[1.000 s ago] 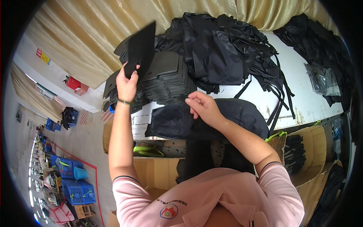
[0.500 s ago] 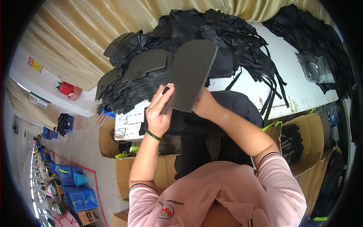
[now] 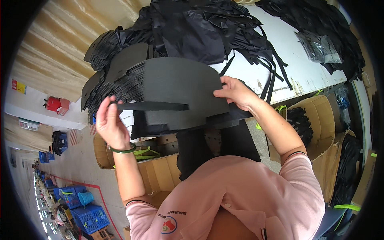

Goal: Sorting and stacking black fabric pieces and straps at a manufacturing workbench.

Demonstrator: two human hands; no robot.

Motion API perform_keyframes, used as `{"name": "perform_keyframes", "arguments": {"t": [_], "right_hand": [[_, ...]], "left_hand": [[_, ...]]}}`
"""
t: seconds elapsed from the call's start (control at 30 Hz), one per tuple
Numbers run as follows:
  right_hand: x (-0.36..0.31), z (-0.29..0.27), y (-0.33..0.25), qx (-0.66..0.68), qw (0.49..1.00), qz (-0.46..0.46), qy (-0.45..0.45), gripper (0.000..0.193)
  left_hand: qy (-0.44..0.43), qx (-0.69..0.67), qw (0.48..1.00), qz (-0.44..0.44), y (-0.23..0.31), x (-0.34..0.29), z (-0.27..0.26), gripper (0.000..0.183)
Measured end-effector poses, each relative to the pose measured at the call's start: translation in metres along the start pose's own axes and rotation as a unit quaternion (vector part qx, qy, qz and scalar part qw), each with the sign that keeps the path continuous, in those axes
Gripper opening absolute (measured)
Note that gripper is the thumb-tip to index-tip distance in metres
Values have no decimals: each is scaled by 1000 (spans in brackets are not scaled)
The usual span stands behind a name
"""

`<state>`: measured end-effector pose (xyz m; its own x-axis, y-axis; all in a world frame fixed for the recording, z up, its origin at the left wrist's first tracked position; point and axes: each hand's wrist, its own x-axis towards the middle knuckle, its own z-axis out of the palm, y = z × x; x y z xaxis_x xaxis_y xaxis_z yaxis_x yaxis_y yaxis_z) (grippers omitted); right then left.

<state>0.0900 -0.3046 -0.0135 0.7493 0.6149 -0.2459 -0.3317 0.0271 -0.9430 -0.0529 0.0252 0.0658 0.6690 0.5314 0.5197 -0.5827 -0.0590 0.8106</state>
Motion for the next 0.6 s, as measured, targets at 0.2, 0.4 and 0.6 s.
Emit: {"name": "perform_keyframes", "arguments": {"t": [0.2,0.4,0.6], "right_hand": [[-20,-69,47,-234,962,69,126,44],[-29,-82,52,-258,953,63,146,50],[-34,-93,55,-159,972,82,152,47]], "left_hand": [[210,95,969,-94,-30,-24,-92,21],[185,359,907,-121,-92,-62,-193,28],[-234,-13,867,-440,-63,-118,5,45]]}}
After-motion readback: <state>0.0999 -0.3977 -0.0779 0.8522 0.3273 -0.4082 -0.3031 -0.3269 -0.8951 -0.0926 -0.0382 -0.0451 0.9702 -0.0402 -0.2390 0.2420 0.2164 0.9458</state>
